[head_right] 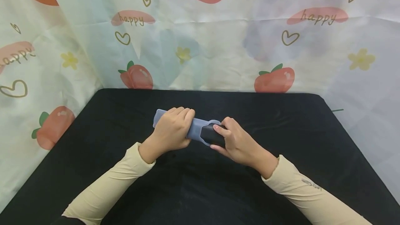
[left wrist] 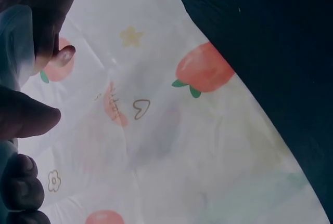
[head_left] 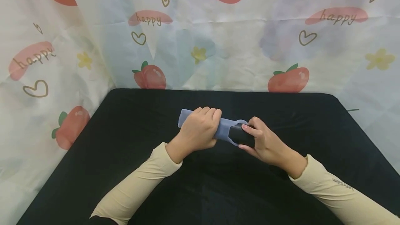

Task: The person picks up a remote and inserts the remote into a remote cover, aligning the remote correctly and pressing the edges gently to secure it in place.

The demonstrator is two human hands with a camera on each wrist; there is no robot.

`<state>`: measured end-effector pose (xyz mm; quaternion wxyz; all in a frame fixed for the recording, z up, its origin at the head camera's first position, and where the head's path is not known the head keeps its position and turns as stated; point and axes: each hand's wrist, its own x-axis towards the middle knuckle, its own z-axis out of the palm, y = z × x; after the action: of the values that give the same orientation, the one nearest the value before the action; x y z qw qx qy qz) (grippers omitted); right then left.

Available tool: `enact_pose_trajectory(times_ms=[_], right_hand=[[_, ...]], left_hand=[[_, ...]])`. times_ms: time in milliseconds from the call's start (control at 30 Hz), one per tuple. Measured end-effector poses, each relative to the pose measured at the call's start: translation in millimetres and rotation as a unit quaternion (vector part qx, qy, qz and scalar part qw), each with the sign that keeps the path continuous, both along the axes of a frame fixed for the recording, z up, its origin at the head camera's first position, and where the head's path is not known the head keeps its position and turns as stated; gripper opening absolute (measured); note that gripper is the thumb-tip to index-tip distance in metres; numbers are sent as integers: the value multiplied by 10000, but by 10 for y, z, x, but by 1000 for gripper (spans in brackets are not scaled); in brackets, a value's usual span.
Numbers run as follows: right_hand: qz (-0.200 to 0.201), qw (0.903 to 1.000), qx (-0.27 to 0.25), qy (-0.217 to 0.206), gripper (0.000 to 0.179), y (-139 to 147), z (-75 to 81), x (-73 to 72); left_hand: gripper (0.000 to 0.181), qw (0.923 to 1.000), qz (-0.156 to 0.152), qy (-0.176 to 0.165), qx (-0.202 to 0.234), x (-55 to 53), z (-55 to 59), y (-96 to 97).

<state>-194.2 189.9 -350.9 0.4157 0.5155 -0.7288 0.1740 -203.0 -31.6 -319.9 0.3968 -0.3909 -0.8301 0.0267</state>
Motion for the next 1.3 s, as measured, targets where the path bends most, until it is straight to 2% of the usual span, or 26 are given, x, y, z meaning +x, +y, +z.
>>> enact_pose_trajectory(times_ms=[267, 400, 500, 633, 733, 867, 1033, 1167, 1300], right_hand=[[-55, 10000, 3, -32, 42, -9, 0, 9], [-115, 9997, 143, 150, 41, 2, 53, -24], [-138, 9991, 221, 329, 40, 15, 104, -60], [-253, 9977, 302, 555, 41, 42, 168, -99], [-290, 9963, 364, 719, 40, 73, 206, -126], [-282, 9961, 300, 776, 38, 131, 239, -148], [-522, 9964, 3, 665, 36, 155, 258, -124], [-507, 9914, -427, 1131, 30, 72, 294, -69], [-386, 9773, -723, 1953, 28, -55, 346, -30]], left_hand=[[27, 9999, 60, -113, 73, 13, -2, 20], [31, 9997, 70, -139, 186, -1, 4, 7], [31, 9995, 40, -39, 305, -26, 21, 11], [28, 9990, -154, 121, 405, -59, 43, 23], [33, 9986, -255, 174, 428, -80, 50, 0], [38, 9988, -32, 133, 461, -106, 54, -94], [29, 9975, 265, -94, 651, -102, 39, -172], [29, 9950, 437, -188, 873, -64, 11, -154], [30, 9919, 645, -275, 1055, -21, 5, -120]])
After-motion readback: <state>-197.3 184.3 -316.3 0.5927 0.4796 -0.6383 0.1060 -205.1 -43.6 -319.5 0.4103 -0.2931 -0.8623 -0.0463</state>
